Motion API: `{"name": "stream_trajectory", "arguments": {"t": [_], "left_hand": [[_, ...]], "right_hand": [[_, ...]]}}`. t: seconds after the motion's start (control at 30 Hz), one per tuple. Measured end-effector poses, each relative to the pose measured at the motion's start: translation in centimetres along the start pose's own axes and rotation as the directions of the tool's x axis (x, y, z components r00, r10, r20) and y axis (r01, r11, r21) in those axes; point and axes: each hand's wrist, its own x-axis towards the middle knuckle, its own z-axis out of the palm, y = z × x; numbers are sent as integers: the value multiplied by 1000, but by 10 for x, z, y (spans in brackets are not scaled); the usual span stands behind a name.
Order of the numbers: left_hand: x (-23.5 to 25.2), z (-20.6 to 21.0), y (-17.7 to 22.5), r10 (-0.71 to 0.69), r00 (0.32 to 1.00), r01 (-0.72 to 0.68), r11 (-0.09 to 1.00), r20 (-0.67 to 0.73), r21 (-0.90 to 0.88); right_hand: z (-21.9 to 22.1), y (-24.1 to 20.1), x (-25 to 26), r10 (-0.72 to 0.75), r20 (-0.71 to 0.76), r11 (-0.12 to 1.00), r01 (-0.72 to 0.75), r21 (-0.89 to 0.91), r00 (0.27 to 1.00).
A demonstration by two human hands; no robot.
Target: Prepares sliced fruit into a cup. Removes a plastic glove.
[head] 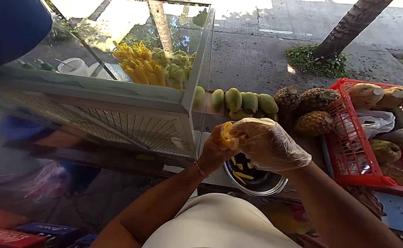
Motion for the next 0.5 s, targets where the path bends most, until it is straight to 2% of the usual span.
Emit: {"name": "stream_trajectory", "arguments": {"t": [0.17,0.3,0.37,0.43,0.47,0.5], "left_hand": [[-9,-2,-7,-60,997,62,998,-48,32],[-16,-3,-12,-82,987,97,990,-140,100],[-19,-3,-12,-93,984,110,988,-154,107],[-21,-4,-14,-132,979,140,989,-154,40],[-24,-5,-16,-130,981,135,990,-147,27],[-26,-6,-18,-127,981,132,991,-148,25]], "right_hand": [[19,26,-6,-118,-25,993,117,-27,993],[31,27,-4,-83,37,996,84,-28,996],[33,33,-3,-98,48,993,95,67,994],[28,52,-4,-1,-9,955,3,297,1000],[26,66,-5,102,-36,933,-83,350,994],[28,86,-7,215,-20,935,-200,292,976]]}}
